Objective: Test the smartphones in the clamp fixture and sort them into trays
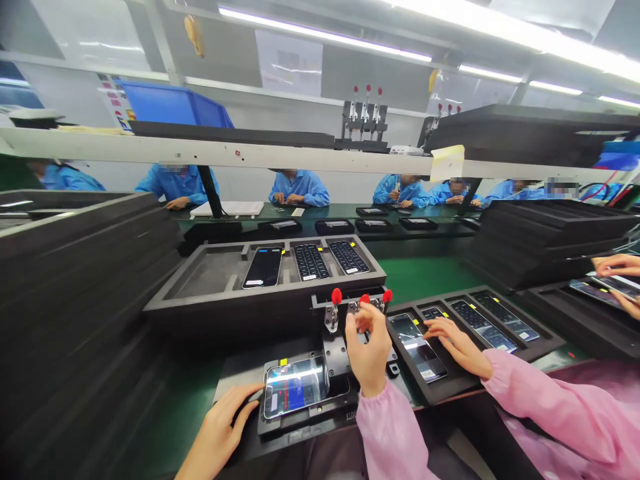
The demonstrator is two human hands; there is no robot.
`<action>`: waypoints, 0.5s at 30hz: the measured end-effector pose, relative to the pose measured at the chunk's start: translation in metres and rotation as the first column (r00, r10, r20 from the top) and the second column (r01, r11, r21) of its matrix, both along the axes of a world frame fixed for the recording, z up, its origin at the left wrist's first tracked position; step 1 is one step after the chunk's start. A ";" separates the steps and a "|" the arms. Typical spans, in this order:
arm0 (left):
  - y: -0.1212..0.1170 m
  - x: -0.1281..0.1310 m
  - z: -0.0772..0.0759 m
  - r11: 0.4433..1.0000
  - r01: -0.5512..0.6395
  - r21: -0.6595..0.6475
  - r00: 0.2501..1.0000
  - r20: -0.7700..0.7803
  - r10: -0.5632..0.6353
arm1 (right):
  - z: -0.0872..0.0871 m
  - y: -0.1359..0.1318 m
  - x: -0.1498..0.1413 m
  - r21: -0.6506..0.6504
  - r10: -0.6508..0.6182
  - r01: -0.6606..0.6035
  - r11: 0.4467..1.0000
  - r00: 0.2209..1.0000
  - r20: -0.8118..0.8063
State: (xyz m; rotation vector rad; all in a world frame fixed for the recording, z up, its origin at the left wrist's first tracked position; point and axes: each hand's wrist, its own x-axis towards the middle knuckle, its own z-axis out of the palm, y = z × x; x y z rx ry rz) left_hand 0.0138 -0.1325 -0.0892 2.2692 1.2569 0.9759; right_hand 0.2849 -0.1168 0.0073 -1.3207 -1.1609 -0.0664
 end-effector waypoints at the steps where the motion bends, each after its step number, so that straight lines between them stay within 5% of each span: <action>1: 0.001 0.002 -0.001 1.000 0.008 0.001 1.000 0.001 -0.008 | 0.008 0.003 0.003 0.028 -0.035 0.034 0.999 0.999 0.034; 9: 0.010 0.032 -0.002 0.992 0.110 -0.062 0.994 0.033 -0.108 | 0.051 0.014 0.019 -0.082 -0.004 0.041 0.996 0.914 0.405; 12: 0.011 0.037 0.004 0.990 0.122 -0.073 0.992 0.013 -0.122 | 0.045 -0.001 0.026 -0.068 -0.007 0.040 0.997 0.901 0.433; 15: 0.012 0.038 0.011 0.988 0.134 -0.083 0.989 -0.048 -0.138 | 0.019 -0.025 0.027 -0.008 -0.038 0.046 0.999 0.908 0.417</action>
